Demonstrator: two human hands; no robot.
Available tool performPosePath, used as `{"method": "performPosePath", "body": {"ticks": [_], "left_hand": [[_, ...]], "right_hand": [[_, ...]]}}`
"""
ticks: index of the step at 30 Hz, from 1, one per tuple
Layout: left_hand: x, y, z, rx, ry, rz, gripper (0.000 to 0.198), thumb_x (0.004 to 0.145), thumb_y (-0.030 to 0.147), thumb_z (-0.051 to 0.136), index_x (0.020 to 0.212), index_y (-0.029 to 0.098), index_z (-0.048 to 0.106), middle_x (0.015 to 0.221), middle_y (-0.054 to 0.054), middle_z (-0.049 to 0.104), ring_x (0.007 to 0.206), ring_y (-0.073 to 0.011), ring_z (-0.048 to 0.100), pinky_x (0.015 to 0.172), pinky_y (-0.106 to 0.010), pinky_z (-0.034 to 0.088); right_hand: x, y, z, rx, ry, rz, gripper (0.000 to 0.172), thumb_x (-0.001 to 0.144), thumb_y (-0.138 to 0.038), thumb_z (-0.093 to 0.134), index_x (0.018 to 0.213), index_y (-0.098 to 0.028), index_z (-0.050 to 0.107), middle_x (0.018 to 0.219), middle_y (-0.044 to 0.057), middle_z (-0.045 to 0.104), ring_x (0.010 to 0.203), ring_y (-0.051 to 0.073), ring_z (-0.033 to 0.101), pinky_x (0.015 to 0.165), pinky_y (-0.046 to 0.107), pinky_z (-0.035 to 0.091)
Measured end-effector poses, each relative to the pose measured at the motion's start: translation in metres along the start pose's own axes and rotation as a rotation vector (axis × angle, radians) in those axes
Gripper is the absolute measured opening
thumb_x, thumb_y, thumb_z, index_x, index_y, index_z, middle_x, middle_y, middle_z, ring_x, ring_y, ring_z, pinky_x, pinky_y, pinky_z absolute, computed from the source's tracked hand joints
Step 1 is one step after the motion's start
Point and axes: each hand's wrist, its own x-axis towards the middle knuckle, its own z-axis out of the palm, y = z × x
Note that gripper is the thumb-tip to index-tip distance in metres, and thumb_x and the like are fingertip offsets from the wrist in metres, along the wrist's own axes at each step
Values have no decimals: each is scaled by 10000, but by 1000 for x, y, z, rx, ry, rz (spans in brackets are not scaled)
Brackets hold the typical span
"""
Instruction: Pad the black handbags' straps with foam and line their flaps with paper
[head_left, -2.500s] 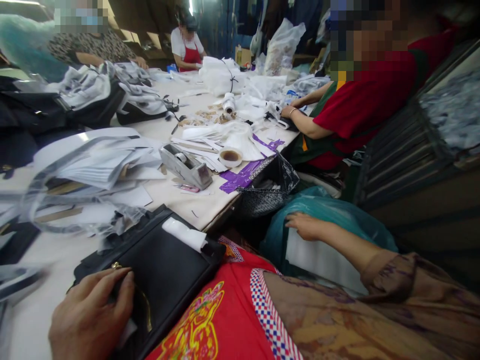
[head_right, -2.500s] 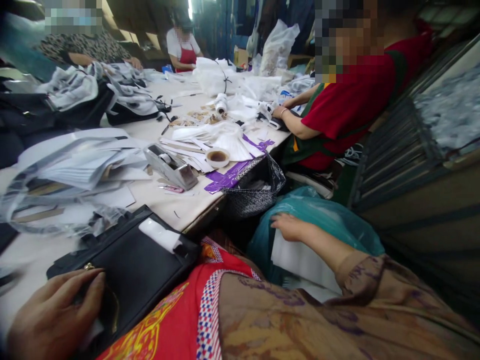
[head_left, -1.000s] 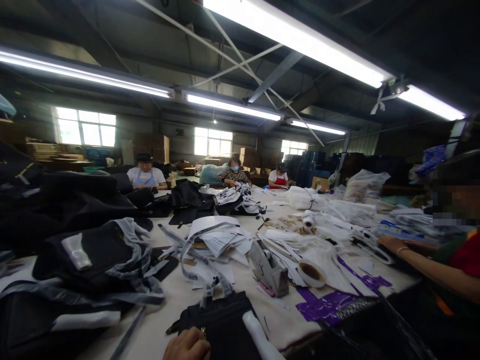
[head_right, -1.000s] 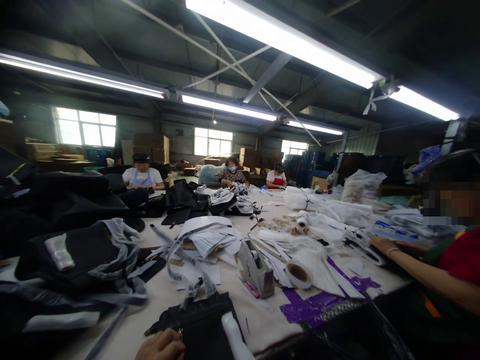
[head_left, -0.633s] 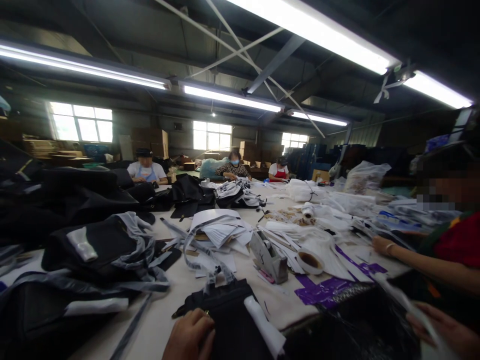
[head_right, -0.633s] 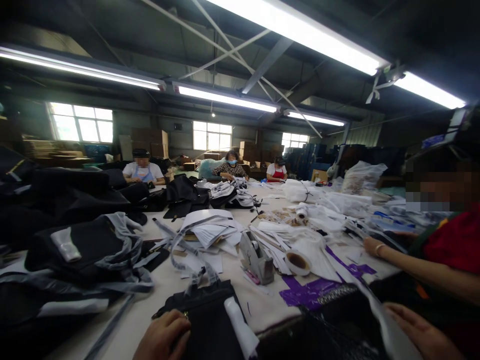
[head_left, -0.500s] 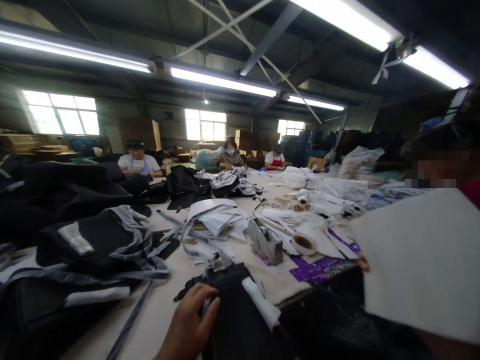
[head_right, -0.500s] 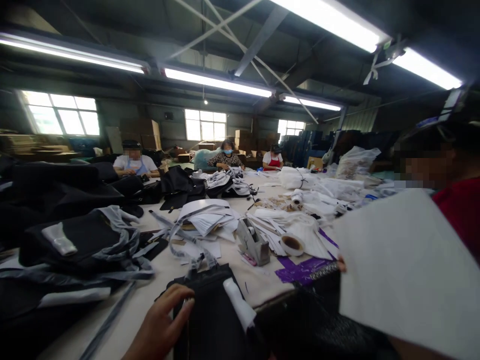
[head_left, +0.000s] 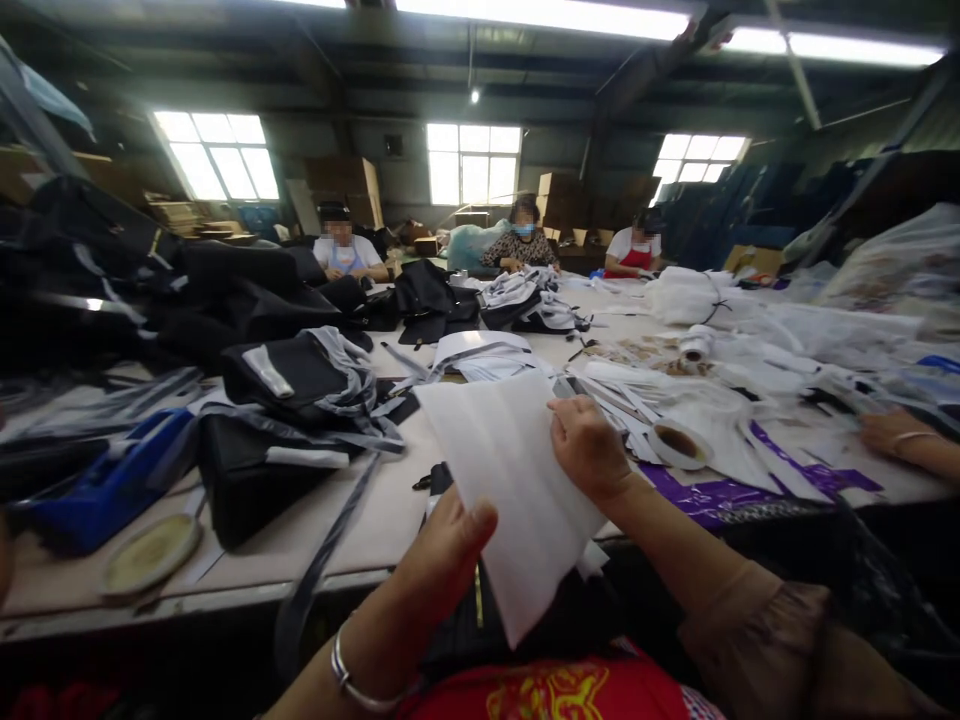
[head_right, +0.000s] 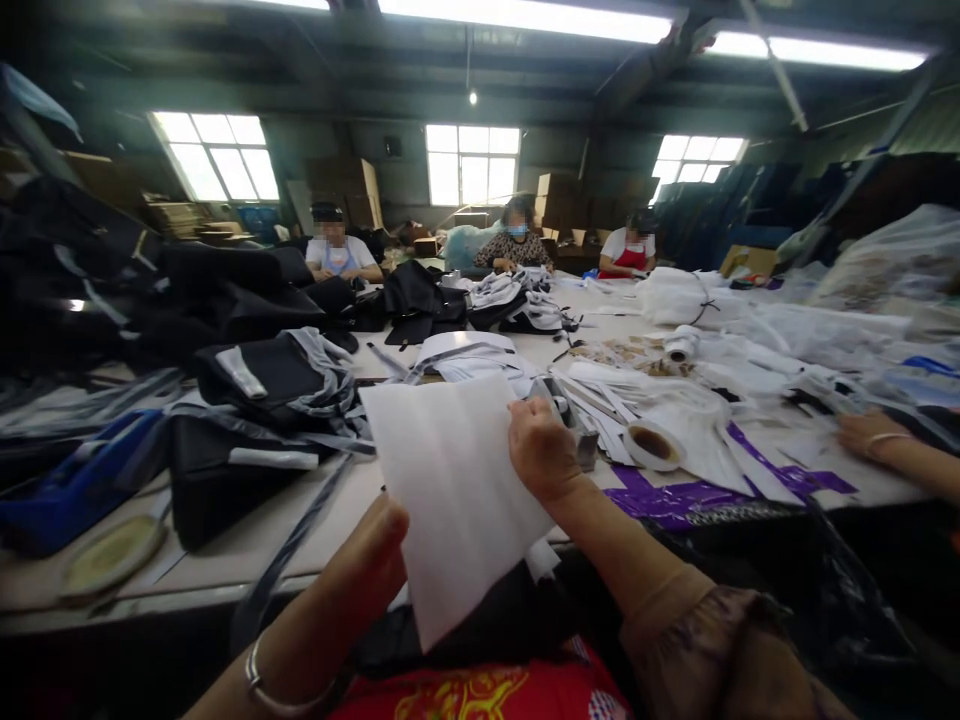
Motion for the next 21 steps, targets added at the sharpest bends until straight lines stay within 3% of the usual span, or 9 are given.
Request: {"method": "performPosePath", "body": {"ticks": [3,5,7,9,11,14,17,21], "left_hand": [[3,1,-12,19,238,-94,582,761,483,760,1190,100,669,1134,-171,728,1067,-361,677,920,-462,548],[8,2,-31,48,419,-139,480,723,365,794,1091,72,695,1018,-164,756,914,-317,723,846,-439,576],[17,5,-56,75,594,-87,436,696,305,793,1053,71,701,993,-150,760,845,-277,732,792,-408,593],[26,6,-81,125,758,36,426,693,266,775,1073,90,698,1038,-134,753,843,-246,732,767,-378,600],[36,4,-98,203,857,135,406,709,257,757,1078,95,701,1066,-127,745,851,-223,729,769,-354,599],[49,1,-101,247,825,175,395,726,268,748,1077,91,702,1065,-133,744,848,-216,728,738,-331,599],[57,-2,-86,142,664,115,455,718,279,768,1133,111,684,1123,-146,729,888,-235,729,695,-320,596],[55,-3,-72,64,500,-29,451,698,291,790,1101,113,697,1090,-143,737,856,-233,724,691,-327,582]], "right_hand": [[5,-7,3,171,96,-11,291,946,-165,457,1165,-133,646,1054,153,633,940,269,634,857,409,531],[2,-1,3,385,137,-14,321,928,-232,504,1220,-150,612,1121,143,634,935,253,640,792,369,550],[-8,10,3,543,133,64,398,919,-343,544,1271,-158,572,1210,142,617,918,234,648,685,324,552],[-25,21,4,566,11,154,444,908,-441,560,1248,-157,588,1158,130,649,847,218,656,637,307,530],[-47,26,6,477,-219,184,494,881,-515,585,1221,-159,616,967,89,697,764,213,651,652,319,507],[-74,21,10,307,-471,163,519,797,-509,681,1198,-182,633,851,54,697,773,238,645,678,333,469],[-88,16,13,302,-518,181,480,743,-377,718,1175,-184,633,857,49,680,779,231,622,695,332,452],[-98,27,4,820,-586,283,609,792,-380,676,1339,-164,522,828,22,645,708,187,606,645,304,481]]}}
